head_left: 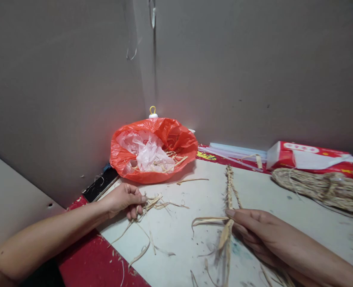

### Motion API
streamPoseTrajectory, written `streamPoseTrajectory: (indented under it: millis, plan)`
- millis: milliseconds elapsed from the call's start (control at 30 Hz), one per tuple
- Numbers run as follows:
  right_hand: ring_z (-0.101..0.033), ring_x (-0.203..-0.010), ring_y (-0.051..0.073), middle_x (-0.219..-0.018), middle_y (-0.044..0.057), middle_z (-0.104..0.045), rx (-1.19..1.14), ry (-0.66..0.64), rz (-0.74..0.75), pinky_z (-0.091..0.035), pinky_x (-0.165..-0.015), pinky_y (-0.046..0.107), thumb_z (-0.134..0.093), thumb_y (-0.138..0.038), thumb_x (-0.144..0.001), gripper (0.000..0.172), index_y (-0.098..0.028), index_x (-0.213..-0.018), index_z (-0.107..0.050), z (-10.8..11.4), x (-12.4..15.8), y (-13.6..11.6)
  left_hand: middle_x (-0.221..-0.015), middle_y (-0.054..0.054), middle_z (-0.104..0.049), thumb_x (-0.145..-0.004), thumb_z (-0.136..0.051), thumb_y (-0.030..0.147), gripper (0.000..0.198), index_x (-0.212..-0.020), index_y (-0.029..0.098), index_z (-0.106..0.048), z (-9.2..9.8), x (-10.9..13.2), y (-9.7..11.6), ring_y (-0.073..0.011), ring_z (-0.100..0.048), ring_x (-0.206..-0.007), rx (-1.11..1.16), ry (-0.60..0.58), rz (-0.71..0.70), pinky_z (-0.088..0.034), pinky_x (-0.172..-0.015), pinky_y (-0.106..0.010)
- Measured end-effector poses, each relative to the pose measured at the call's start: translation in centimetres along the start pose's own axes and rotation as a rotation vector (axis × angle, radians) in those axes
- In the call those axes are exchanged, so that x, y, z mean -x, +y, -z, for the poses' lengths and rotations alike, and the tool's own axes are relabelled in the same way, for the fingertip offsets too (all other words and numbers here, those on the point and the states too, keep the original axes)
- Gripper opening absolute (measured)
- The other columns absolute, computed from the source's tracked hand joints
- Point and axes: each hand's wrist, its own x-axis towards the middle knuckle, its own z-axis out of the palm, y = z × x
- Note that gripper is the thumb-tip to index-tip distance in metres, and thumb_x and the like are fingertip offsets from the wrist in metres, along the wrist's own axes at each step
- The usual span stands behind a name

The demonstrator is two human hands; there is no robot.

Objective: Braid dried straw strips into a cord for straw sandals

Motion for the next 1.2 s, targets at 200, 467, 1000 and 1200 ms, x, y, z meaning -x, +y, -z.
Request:
streamPoseTrajectory:
  millis: [200, 467, 1000, 1200]
  plan:
    - [-0.014, -0.045, 0.006, -0.050, -0.009, -0.025, 0.022, -0.014, 0.018, -0.009, -0.042, 0.022, -0.062, -0.064, -0.067, 0.052, -0.021, -0.057, -0.034, 0.2, 0.2, 0.0, -0.051, -0.001, -0.059, -0.062, -0.074, 0.048, 0.039, -0.063, 0.012, -0.058, -0.8, -0.2, 0.6, -0.0087, -0.052, -0.038, -0.118, -0.005, 0.005, -0.037, -0.035, -0.019]
    - [-0.014, -0.036, 0.003, -0.040, -0.010, -0.027, 0.057, -0.043, 0.026, -0.007, -0.038, 0.021, -0.055, -0.056, -0.076, 0.047, -0.020, -0.053, -0.037, -0.2, 0.4, -0.9, -0.067, 0.000, -0.063, -0.076, -0.063, 0.047, 0.033, -0.072, 0.016, -0.051, -0.9, 0.4, 1.9, -0.0040, -0.041, -0.044, -0.110, 0.011, -0.268, -0.029, -0.043, -0.019]
    - [-0.013, -0.033, 0.002, -0.037, -0.011, -0.029, -0.024, -0.087, 0.038, -0.008, -0.034, 0.019, -0.057, -0.051, -0.077, 0.045, -0.020, -0.051, -0.037, -0.4, 0.8, -1.4, -0.074, -0.008, -0.064, -0.083, -0.052, 0.015, 0.007, -0.078, 0.013, -0.048, -6.5, -1.1, 6.0, -0.0154, -0.065, -0.062, 0.323, -0.294, -0.015, -0.051, -0.057, -0.027]
    - [-0.012, -0.033, 0.003, -0.037, -0.011, -0.026, 0.005, -0.088, 0.038, -0.007, -0.035, 0.019, -0.051, -0.048, -0.082, 0.044, -0.020, -0.051, -0.037, -0.3, 0.9, -1.2, -0.064, 0.000, -0.056, -0.079, -0.051, 0.009, 0.006, -0.082, 0.014, -0.049, -8.2, -2.3, 5.5, -0.0068, -0.053, -0.048, 0.431, -0.348, 0.077, -0.043, -0.048, -0.019]
